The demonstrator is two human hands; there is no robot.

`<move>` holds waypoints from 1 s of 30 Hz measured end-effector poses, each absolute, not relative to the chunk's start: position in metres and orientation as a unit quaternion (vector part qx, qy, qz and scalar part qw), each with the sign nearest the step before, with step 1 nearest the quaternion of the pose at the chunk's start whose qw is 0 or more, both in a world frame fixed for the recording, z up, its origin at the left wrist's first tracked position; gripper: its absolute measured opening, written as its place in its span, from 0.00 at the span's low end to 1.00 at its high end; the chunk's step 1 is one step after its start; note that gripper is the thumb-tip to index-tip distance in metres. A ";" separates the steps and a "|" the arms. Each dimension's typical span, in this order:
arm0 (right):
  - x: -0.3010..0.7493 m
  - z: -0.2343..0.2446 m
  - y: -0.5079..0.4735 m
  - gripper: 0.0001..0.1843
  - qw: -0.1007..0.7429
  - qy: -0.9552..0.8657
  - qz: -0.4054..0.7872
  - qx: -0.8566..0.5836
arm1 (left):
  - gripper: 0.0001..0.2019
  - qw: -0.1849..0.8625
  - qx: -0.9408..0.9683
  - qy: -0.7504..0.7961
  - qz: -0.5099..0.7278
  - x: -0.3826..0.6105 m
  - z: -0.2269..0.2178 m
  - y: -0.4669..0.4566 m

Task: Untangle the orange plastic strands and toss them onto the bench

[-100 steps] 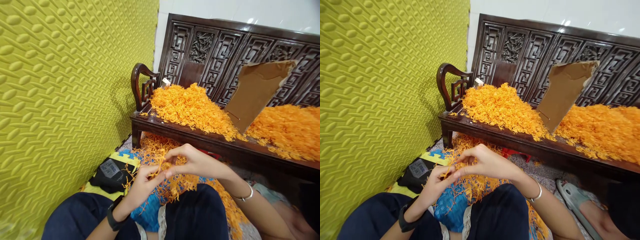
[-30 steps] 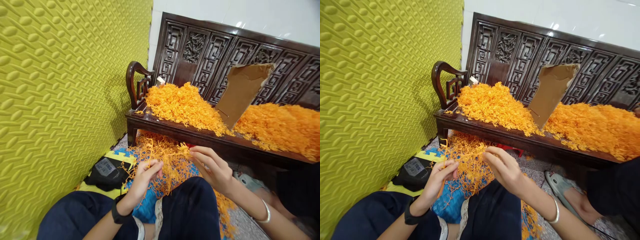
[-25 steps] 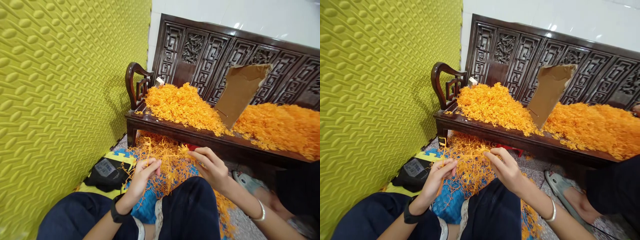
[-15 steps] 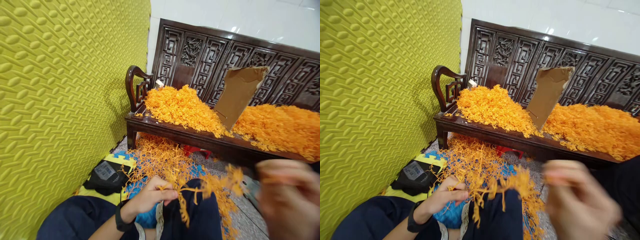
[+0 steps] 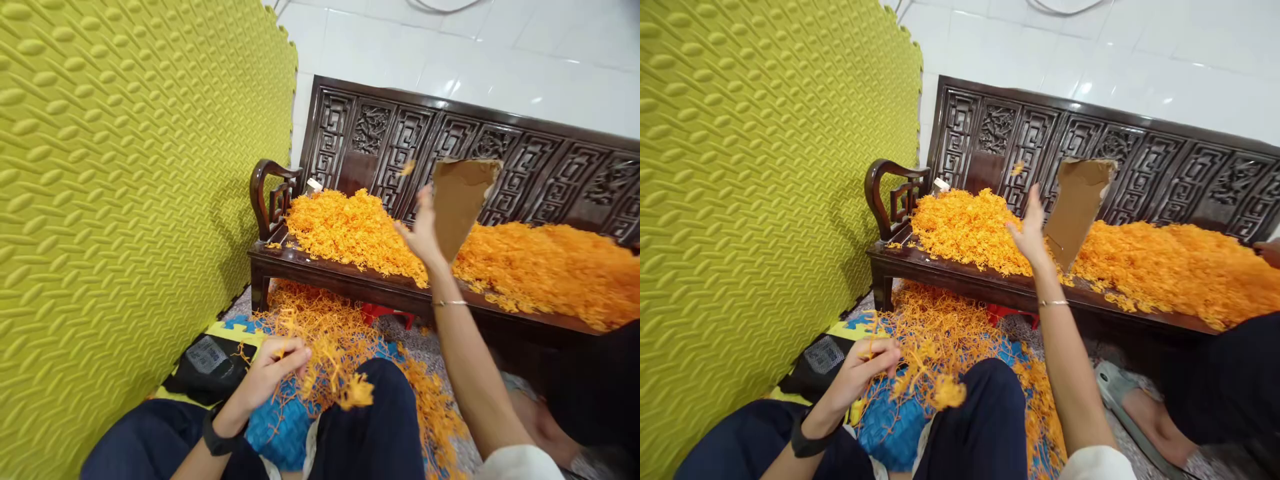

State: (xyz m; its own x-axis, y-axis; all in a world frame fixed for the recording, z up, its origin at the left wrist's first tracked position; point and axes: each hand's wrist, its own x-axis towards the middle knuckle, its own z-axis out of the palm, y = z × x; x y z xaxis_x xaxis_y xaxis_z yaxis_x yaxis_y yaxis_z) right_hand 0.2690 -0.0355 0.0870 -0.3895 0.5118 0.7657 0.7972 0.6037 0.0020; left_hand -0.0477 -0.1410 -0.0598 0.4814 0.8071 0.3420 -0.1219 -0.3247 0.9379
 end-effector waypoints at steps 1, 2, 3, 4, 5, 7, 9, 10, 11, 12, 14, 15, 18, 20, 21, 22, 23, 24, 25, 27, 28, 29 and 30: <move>0.270 0.077 -0.027 0.18 0.372 -0.807 -0.173 -0.424 | 0.22 0.517 0.680 0.256 0.453 -0.050 -0.059 -0.141; 0.269 0.064 -0.023 0.20 0.363 -0.804 -0.154 -0.446 | 0.22 0.510 0.678 0.263 0.459 -0.052 -0.057 -0.142; 0.268 0.048 -0.025 0.21 0.352 -0.802 -0.134 -0.463 | 0.22 0.505 0.677 0.269 0.463 -0.053 -0.056 -0.142; 0.265 0.032 -0.031 0.22 0.339 -0.805 -0.118 -0.473 | 0.22 0.502 0.677 0.275 0.462 -0.052 -0.054 -0.143; 0.262 0.016 -0.041 0.23 0.324 -0.811 -0.095 -0.478 | 0.22 0.501 0.677 0.281 0.461 -0.051 -0.052 -0.145; 0.254 -0.008 -0.068 0.22 0.299 -0.824 -0.028 -0.481 | 0.22 0.503 0.667 0.293 0.465 -0.047 -0.050 -0.148; 0.247 -0.017 -0.099 0.21 0.282 -0.832 0.062 -0.474 | 0.22 0.510 0.638 0.312 0.485 -0.043 -0.051 -0.151; 0.244 -0.017 -0.114 0.20 0.275 -0.834 0.104 -0.467 | 0.22 0.515 0.619 0.324 0.496 -0.040 -0.052 -0.153; 0.242 -0.013 -0.128 0.19 0.271 -0.835 0.138 -0.459 | 0.22 0.522 0.599 0.335 0.507 -0.039 -0.054 -0.154; 0.241 -0.006 -0.141 0.18 0.270 -0.835 0.160 -0.452 | 0.22 0.529 0.580 0.343 0.515 -0.037 -0.056 -0.155; 0.239 0.009 -0.164 0.17 0.271 -0.834 0.189 -0.442 | 0.21 0.540 0.551 0.352 0.530 -0.036 -0.058 -0.158; 0.237 0.018 -0.174 0.17 0.275 -0.832 0.197 -0.439 | 0.21 0.543 0.543 0.353 0.535 -0.035 -0.059 -0.160; 0.230 0.039 -0.199 0.16 0.277 -0.833 0.200 -0.435 | 0.20 0.544 0.532 0.341 0.551 -0.035 -0.055 -0.167; 0.222 0.049 -0.214 0.17 0.277 -0.841 0.175 -0.431 | 0.20 0.541 0.534 0.330 0.559 -0.034 -0.050 -0.172; 0.217 0.052 -0.220 0.18 0.276 -0.846 0.156 -0.428 | 0.19 0.538 0.538 0.325 0.562 -0.033 -0.047 -0.174; 0.212 0.054 -0.225 0.20 0.273 -0.853 0.137 -0.423 | 0.19 0.534 0.543 0.320 0.564 -0.032 -0.045 -0.177; 0.207 0.055 -0.229 0.23 0.268 -0.860 0.119 -0.418 | 0.19 0.530 0.548 0.315 0.565 -0.031 -0.043 -0.179; 0.202 0.055 -0.231 0.27 0.258 -0.867 0.103 -0.415 | 0.19 0.527 0.553 0.311 0.566 -0.030 -0.041 -0.181; 0.197 0.055 -0.232 0.31 0.244 -0.873 0.091 -0.412 | 0.19 0.525 0.558 0.307 0.565 -0.029 -0.040 -0.182; 0.189 0.053 -0.231 0.35 0.230 -0.878 0.078 -0.412 | 0.19 0.525 0.564 0.303 0.561 -0.027 -0.039 -0.185; 0.186 0.052 -0.230 0.33 0.236 -0.876 0.077 -0.414 | 0.19 0.525 0.564 0.303 0.561 -0.027 -0.038 -0.187; 0.183 0.052 -0.229 0.29 0.252 -0.871 0.081 -0.415 | 0.19 0.525 0.564 0.304 0.560 -0.026 -0.038 -0.188; 0.181 0.052 -0.229 0.23 0.273 -0.864 0.087 -0.415 | 0.19 0.525 0.564 0.305 0.559 -0.026 -0.038 -0.189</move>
State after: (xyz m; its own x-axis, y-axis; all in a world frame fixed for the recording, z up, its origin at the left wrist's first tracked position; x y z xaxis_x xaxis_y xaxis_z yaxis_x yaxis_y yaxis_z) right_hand 0.1807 -0.2290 0.0523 -0.5067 0.7645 0.3986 0.6694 0.6402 -0.3769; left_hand -0.0261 -0.1891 -0.0379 0.1887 0.9317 0.3102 -0.2422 -0.2619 0.9342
